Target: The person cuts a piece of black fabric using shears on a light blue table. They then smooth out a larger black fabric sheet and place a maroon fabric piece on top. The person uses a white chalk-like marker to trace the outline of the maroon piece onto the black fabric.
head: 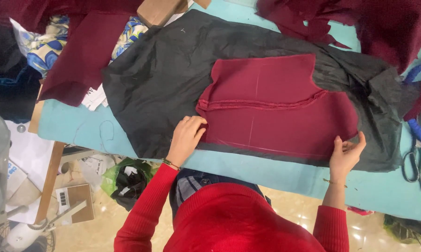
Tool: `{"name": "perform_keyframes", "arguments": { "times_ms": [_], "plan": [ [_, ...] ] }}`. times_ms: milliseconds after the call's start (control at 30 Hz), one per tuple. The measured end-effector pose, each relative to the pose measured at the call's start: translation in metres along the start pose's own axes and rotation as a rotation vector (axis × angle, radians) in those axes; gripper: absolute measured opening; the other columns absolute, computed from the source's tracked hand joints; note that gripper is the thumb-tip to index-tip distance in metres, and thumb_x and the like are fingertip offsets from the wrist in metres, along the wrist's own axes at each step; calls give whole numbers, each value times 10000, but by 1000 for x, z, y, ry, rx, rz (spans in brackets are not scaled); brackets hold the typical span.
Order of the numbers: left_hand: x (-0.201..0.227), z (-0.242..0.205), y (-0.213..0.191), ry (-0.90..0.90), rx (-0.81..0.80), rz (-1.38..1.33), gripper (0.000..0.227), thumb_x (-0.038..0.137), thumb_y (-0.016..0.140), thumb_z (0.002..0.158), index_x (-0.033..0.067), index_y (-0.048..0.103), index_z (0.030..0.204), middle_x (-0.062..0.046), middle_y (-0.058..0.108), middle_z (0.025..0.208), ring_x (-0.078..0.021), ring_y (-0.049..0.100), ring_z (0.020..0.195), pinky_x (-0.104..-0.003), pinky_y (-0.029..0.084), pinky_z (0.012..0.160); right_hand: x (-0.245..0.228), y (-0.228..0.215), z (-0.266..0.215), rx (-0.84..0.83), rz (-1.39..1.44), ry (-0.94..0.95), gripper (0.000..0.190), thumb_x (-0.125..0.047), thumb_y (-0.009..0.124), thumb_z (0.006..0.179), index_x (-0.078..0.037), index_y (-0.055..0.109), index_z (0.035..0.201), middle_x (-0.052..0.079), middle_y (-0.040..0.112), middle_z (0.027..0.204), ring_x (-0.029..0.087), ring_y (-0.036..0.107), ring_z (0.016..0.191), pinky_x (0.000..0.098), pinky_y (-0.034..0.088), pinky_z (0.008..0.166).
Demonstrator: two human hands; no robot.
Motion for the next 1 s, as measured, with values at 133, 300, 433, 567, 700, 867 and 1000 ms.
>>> {"name": "perform_keyframes", "arguments": {
  "times_ms": [133,300,433,567,700,867,1000],
  "plan": [
    [-6,-9,2,163,17,248,133,166,612,1016,112,709,1088,-18,645,1248,-228,561,1126,-391,428,830,-3,-2,-8,15,-25,45,570,-90,665,1101,-62,353,1577,62,566,896,180,567,808,386,495,877],
    [0,-20,-8,266,43,316,290,198,644,1017,99,683,1287,-85,626,1419,-287,515,1364,-462,409,1118,3,-2,-16,27,-72,29,583,-69,649,1100,-20,351,1598,63,571,830,209,588,788,407,501,842],
    [-4,-26,-3,261,-5,343,414,243,594,1044,113,595,1437,-94,554,1513,-309,469,1419,-507,347,1194,20,2,-14,58,-143,-61,524,-41,623,1106,4,386,1571,86,593,815,269,593,757,465,485,822],
    [-6,-30,2,242,-58,443,506,320,544,1057,164,495,1537,-65,469,1593,-298,401,1477,-532,270,1230,20,6,-16,155,-260,-241,451,-4,575,1082,68,448,1510,142,493,948,345,510,932,480,432,876],
    [-6,-29,2,224,-53,390,483,305,525,1066,154,512,1524,-58,464,1599,-305,386,1490,-551,254,1231,-13,10,-22,252,-217,-340,495,65,603,986,101,454,1456,281,449,1192,449,448,1124,499,427,1023],
    [-18,-34,14,207,-59,377,501,362,498,1070,208,472,1546,-31,413,1631,-286,322,1523,-550,193,1255,-135,59,-36,143,-136,-486,371,47,675,956,47,628,1324,229,622,1086,404,539,1005,473,395,909],
    [-24,-35,20,182,-68,372,518,412,460,1073,258,442,1567,-12,375,1658,-263,269,1550,-546,142,1271,-220,137,-47,-284,-20,-644,369,-28,752,935,-113,703,1292,111,601,1148,331,608,1127,389,502,953]
  ]
}}
Point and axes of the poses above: each hand's wrist, its own z-axis towards the middle knuckle, its own y-axis out of the palm, x = y × z, the point moved 4 cm from there along z, towards the middle knuckle
